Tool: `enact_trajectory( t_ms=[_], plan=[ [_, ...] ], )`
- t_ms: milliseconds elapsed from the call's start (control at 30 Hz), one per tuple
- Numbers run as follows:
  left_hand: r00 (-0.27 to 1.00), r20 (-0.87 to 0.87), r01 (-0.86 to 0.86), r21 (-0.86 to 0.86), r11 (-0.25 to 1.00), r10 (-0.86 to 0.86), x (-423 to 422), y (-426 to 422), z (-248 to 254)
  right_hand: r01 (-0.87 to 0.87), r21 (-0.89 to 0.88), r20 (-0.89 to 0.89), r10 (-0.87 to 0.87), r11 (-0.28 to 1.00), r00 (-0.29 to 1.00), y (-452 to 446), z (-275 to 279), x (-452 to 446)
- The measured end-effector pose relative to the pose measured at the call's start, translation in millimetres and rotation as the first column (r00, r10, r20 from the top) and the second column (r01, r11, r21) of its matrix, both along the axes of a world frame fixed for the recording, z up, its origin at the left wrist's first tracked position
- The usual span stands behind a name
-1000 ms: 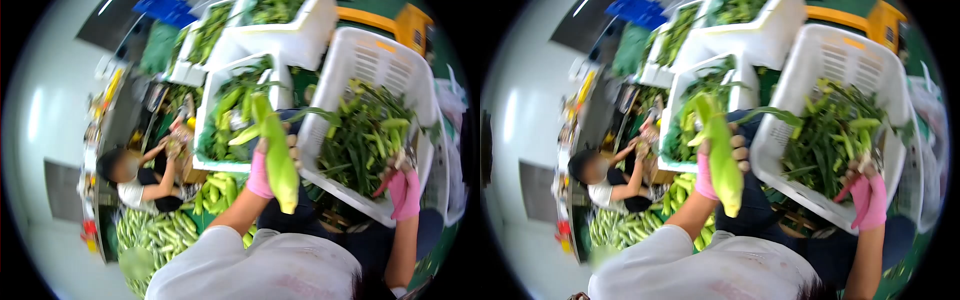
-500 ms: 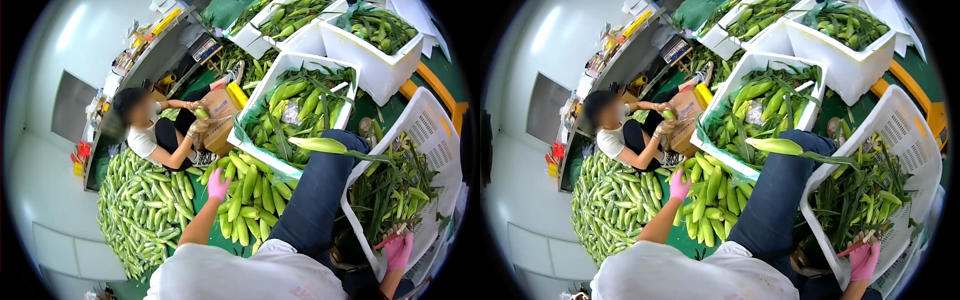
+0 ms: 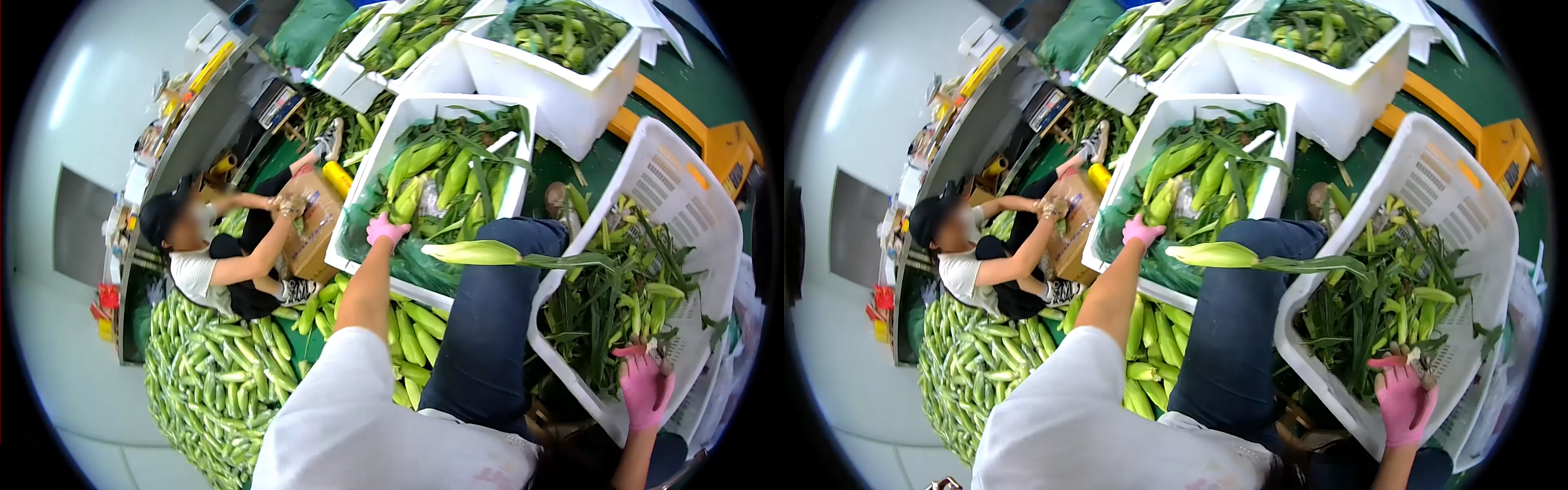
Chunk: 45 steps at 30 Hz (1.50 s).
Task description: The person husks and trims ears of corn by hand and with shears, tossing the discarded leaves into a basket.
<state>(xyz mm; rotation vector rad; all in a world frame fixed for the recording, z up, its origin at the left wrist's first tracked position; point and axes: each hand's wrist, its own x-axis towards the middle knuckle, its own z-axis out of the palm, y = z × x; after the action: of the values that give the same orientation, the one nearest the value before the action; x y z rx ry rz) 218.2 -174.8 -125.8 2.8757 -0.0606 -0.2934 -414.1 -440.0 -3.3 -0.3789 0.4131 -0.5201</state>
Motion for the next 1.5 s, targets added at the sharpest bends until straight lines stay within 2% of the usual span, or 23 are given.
enact_trajectory(
  t_ms=[67,100,167,200,267,367,433,467,500,567,667,700,767,867,967,1000,1100,1167,1200,1300,1367,1433,1500],
  plan=[
    [0.981,0.104,0.193,-0.427,0.883,-0.164,33,9,-43,-0.087,0.012,0.087,0.085,0.996,0.993,-7,-10,-5],
    [0.961,0.178,0.273,-0.743,0.611,-0.212,-11,-15,12,-0.040,0.053,0.032,0.039,0.998,0.999,-4,-2,-1],
    [0.900,0.267,0.398,-0.825,0.401,-0.345,-43,-50,77,0.053,0.136,-0.085,-0.042,0.989,0.995,3,28,17],
    [0.873,0.281,0.434,-0.820,0.373,-0.398,-65,-68,113,0.054,0.122,-0.092,-0.043,0.991,0.995,3,28,18],
    [0.771,0.343,0.541,-0.798,0.267,-0.536,-122,-110,193,0.013,0.004,-0.082,-0.012,1.000,0.997,0,24,13],
    [0.592,0.390,0.567,-0.823,0.021,-0.705,-208,-170,259,0.048,-0.197,-0.097,-0.068,0.979,0.993,1,29,2],
    [0.414,0.353,0.610,-0.791,-0.032,-0.839,-258,-204,274,-0.026,-0.444,-0.307,-0.125,0.896,0.943,-1,37,-8],
    [0.320,0.319,0.714,-0.700,0.006,-0.892,-278,-220,273,-0.050,-0.571,-0.352,-0.189,0.820,0.917,2,47,-12],
    [0.287,0.267,0.686,-0.728,0.002,-0.920,-308,-232,271,-0.093,-0.674,-0.399,-0.255,0.733,0.881,6,57,-14],
    [0.137,0.179,0.747,-0.664,-0.017,-0.974,-346,-252,252,-0.268,-0.733,-0.560,-0.332,0.626,0.759,3,67,-22],
    [0.032,0.241,0.913,-0.402,-0.070,-0.970,-392,-265,213,-0.308,-0.715,-0.630,-0.388,0.627,0.673,-10,63,-31],
    [-0.008,0.245,0.953,-0.293,-0.081,-0.969,-405,-266,207,-0.239,-0.766,-0.558,-0.434,0.596,0.707,-15,54,-32],
    [0.015,0.221,0.980,-0.196,-0.029,-0.975,-428,-265,201,-0.328,-0.691,-0.659,-0.373,0.644,0.654,-24,59,-42],
    [-0.037,0.237,0.998,-0.043,-0.048,-0.971,-431,-270,189,-0.386,-0.722,-0.668,-0.433,0.574,0.605,-34,38,-51],
    [-0.107,0.033,0.991,-0.072,-0.109,-0.994,-420,-277,196,-0.443,-0.779,-0.626,-0.579,0.443,0.522,-39,20,-48],
    [-0.139,-0.080,0.967,-0.224,-0.118,-0.987,-413,-280,199,-0.424,-0.767,-0.639,-0.520,0.482,0.567,-41,23,-48],
    [-0.237,-0.326,0.699,-0.712,0.072,-0.915,-389,-287,198,-0.403,-0.749,-0.650,-0.468,0.526,0.599,-38,24,-41],
    [-0.297,-0.389,0.682,-0.726,0.091,-0.872,-374,-295,191,-0.418,-0.692,-0.702,-0.412,0.589,0.581,-33,23,-31],
    [-0.331,-0.423,0.657,-0.745,0.116,-0.843,-367,-298,187,-0.419,-0.745,-0.661,-0.489,0.519,0.570,-26,12,-27],
    [-0.411,-0.538,0.548,-0.791,0.272,-0.736,-347,-294,168,-0.148,-0.453,-0.531,-0.133,0.879,0.837,-8,1,-17],
    [-0.465,-0.593,0.456,-0.797,0.396,-0.658,-347,-295,165,0.092,-0.395,-0.404,-0.263,0.914,0.876,-5,12,-16],
    [-0.367,-0.454,0.614,-0.774,0.155,-0.812,-362,-293,172,0.382,-0.223,-0.327,-0.438,0.897,0.837,-12,20,-17],
    [-0.353,-0.352,0.815,-0.571,-0.100,-0.867,-378,-293,190,0.379,-0.194,-0.510,-0.423,0.905,0.749,-41,27,-53]
  ],
)
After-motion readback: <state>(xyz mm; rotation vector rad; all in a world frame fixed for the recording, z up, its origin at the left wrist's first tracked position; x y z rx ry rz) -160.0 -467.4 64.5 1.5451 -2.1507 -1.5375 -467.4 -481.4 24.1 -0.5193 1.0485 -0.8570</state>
